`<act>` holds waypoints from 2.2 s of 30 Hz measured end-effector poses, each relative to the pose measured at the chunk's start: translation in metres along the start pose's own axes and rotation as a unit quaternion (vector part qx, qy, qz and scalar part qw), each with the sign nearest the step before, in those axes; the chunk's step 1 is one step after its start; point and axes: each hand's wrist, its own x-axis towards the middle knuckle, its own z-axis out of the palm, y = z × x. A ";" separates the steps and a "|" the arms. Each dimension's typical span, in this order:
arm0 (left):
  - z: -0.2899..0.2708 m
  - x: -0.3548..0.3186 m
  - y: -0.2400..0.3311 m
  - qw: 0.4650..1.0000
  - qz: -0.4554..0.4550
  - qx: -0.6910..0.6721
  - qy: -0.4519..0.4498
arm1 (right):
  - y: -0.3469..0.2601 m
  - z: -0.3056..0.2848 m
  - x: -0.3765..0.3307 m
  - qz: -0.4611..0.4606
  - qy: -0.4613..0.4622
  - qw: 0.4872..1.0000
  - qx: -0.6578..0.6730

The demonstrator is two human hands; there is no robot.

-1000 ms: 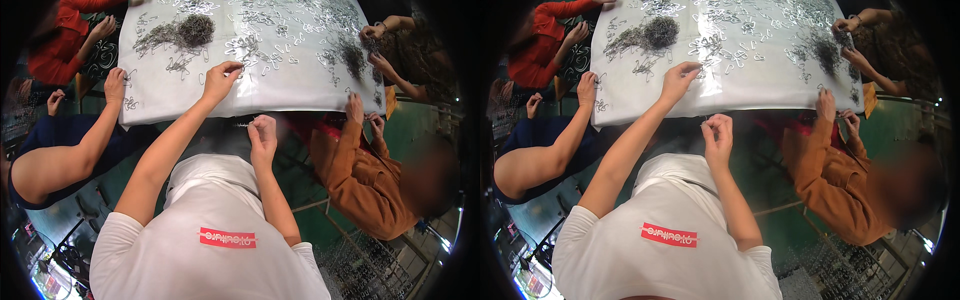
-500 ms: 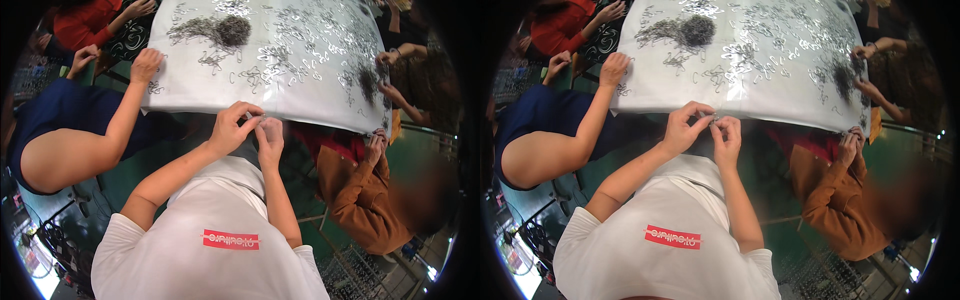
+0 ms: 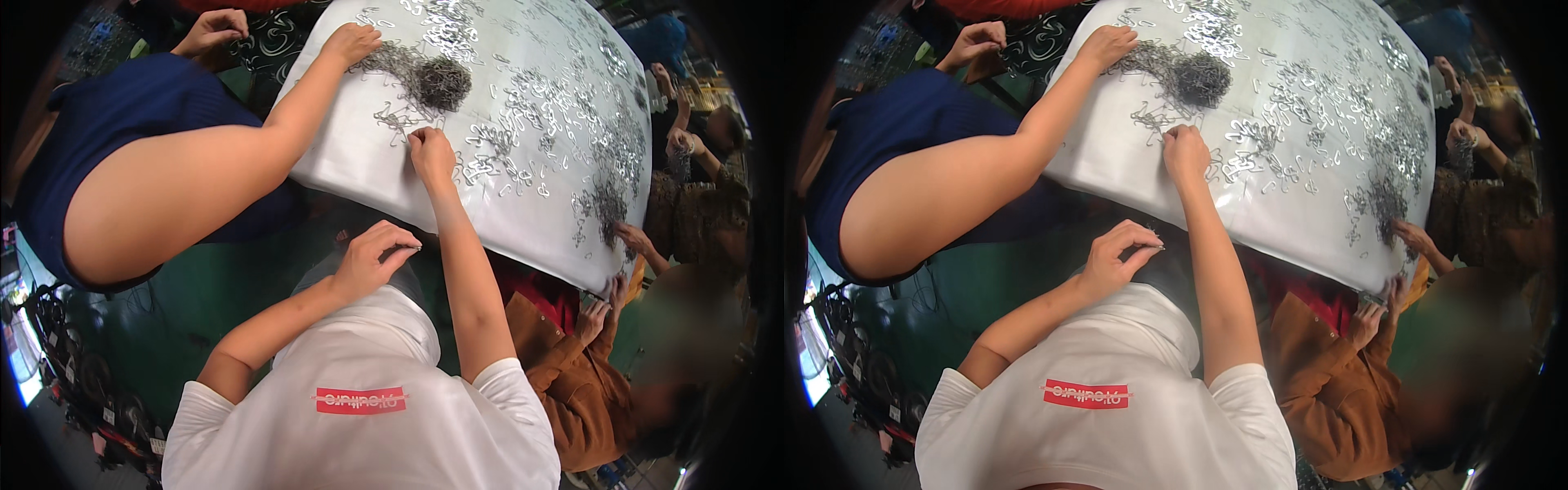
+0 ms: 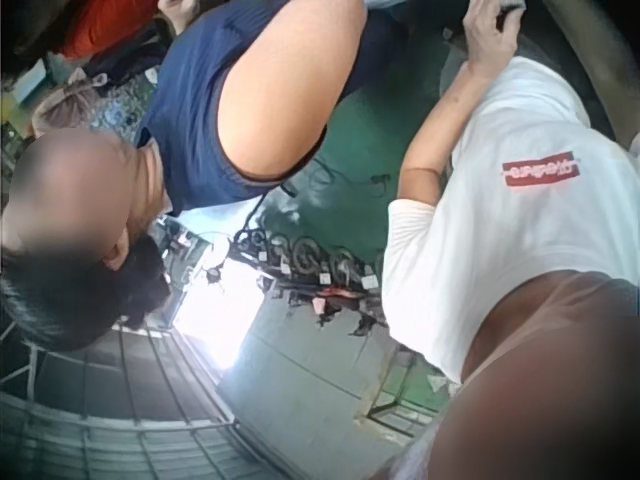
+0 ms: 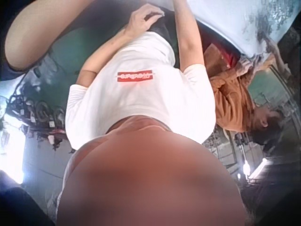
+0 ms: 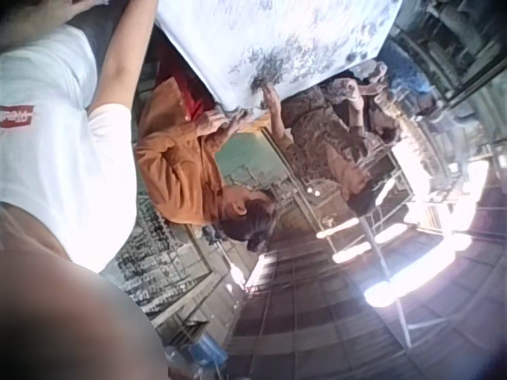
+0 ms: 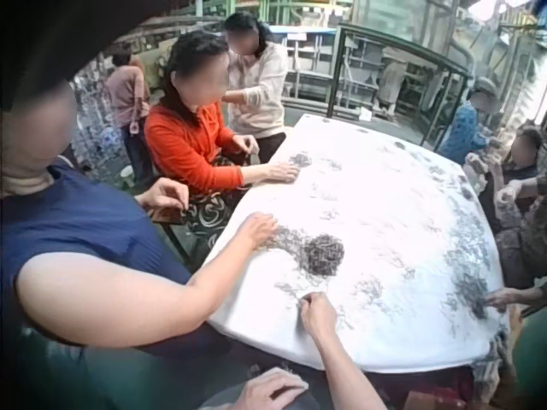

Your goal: The person repeatedly picks small metal hooks from a white table, links them by hand into a chain, and hangs the chain on a metal rack. The process is repeated continuously with other workers also assembling hooks at the same table.

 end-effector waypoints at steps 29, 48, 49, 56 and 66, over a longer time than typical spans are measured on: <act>0.027 0.012 0.013 0.998 0.053 0.016 -0.040 | -0.019 -0.123 -0.215 0.139 0.069 0.817 0.555; 0.101 0.150 -0.125 0.910 0.197 0.346 -0.115 | 0.024 -0.123 -0.227 0.045 0.208 0.886 0.412; 0.103 0.156 -0.129 0.899 0.196 0.368 -0.137 | 0.026 -0.124 -0.226 0.042 0.211 0.888 0.407; 0.101 0.167 -0.127 0.883 0.218 0.383 -0.160 | 0.030 -0.122 -0.227 0.060 0.204 0.894 0.395; 0.067 0.067 -0.015 0.982 -0.148 0.005 -0.119 | 0.017 -0.102 -0.229 0.057 0.212 0.902 0.371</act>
